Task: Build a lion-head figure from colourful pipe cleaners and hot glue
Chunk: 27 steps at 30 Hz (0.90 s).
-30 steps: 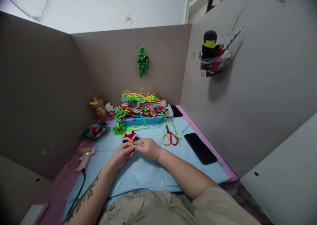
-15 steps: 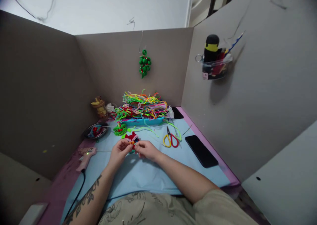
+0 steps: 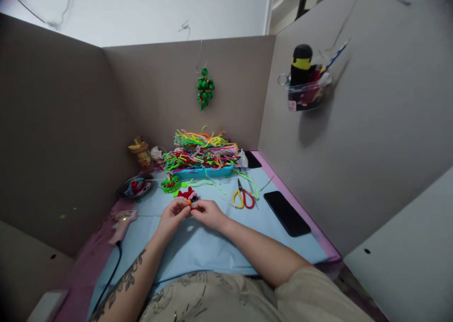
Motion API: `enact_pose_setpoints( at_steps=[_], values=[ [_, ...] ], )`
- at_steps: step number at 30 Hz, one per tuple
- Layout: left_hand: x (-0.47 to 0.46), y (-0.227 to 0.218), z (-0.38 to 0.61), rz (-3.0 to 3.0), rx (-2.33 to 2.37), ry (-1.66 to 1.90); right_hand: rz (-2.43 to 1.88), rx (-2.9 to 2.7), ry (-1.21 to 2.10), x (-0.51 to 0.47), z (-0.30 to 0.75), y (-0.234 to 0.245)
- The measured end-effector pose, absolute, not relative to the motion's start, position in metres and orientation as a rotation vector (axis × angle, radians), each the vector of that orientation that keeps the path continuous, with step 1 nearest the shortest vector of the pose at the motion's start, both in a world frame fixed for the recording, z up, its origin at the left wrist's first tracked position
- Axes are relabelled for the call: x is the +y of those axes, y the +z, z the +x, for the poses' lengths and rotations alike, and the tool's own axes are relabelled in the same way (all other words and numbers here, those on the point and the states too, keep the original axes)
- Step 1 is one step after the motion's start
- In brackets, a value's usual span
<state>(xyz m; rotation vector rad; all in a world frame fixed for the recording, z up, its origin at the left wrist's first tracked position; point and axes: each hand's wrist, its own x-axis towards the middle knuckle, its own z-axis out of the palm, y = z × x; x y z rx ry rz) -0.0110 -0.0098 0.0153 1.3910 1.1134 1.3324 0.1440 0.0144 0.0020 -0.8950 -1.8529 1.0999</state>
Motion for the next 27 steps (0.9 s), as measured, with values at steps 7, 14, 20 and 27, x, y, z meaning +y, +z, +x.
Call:
enact_pose_setpoints(
  at_steps=[7, 14, 20, 27],
  values=[
    [-0.0096, 0.0139, -0.0097, 1.460, 1.143, 1.292, -0.854, -1.957, 0.739, 0.0145, 0.1451, -0.0007],
    [-0.0082, 0.0117, -0.0086, 1.394, 1.166, 1.326, -0.816, -1.992, 0.733, 0.0148, 0.1456, -0.0032],
    [-0.0080, 0.0097, -0.0113, 1.435, 1.207, 1.393, -0.807, -2.019, 0.799, 0.0120, 0.1462, -0.0006],
    [-0.0096, 0.0052, -0.0100, 1.430, 1.137, 1.428, -0.844, -1.783, 0.969, 0.0109, 0.1414, -0.0002]
  ],
)
